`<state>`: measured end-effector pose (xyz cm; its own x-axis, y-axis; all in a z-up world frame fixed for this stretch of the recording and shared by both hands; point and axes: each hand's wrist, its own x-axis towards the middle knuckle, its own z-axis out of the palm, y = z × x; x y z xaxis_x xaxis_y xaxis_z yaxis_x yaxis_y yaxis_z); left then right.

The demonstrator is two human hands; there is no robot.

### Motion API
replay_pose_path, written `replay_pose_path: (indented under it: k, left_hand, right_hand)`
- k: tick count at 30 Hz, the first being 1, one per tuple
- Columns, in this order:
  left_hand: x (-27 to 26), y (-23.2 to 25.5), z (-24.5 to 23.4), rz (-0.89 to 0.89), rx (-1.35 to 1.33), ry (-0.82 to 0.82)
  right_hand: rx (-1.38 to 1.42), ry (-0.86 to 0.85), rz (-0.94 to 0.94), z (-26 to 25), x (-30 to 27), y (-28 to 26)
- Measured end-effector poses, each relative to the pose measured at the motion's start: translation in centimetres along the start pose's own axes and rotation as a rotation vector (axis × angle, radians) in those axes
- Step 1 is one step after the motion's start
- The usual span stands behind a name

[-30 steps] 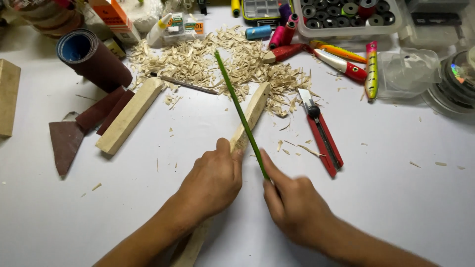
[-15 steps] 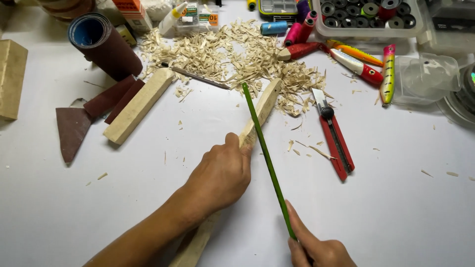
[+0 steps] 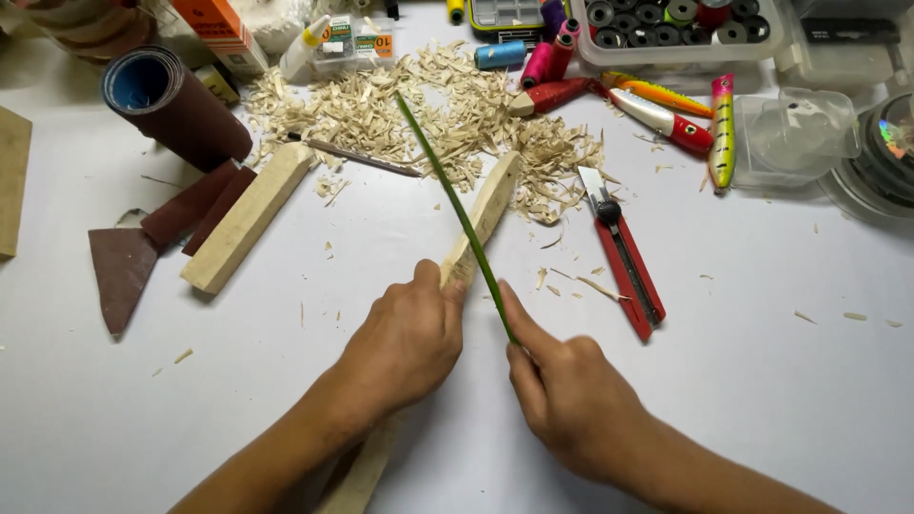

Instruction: The person uses a green ruler to measure and mark a wooden plank, then uses a red utility knife to carve and shape the wood. The person repeatedly shaves off thin layers of wood to refine the plank's shape.

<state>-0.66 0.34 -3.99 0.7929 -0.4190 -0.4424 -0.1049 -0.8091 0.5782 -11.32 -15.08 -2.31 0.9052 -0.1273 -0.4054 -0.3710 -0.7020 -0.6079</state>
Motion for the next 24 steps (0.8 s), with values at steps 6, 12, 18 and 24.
replay_pose_path:
  k: [6,12,18,24]
  left_hand:
    - [-0.4,0.9,-0.9,-0.088,-0.060,-0.043]
    - [-0.8,1.3,-1.3,-0.104,-0.046,-0.069]
    - [-1.5,1.9,-0.8,-0.074,0.002,-0.072]
    - [-0.5,0.9,-0.7,0.152,0.091,-0.012]
  right_hand:
    - [-0.034,0.175,-0.164,6.5,-7.0,7.0]
    - [-0.255,0.372,-0.024,9.3,-9.3,7.7]
    - [0.090,0.064,-0.084,2.3,-1.7,2.1]
    - [0.121,0.175,-0.321,-1.8,1.6,-2.2]
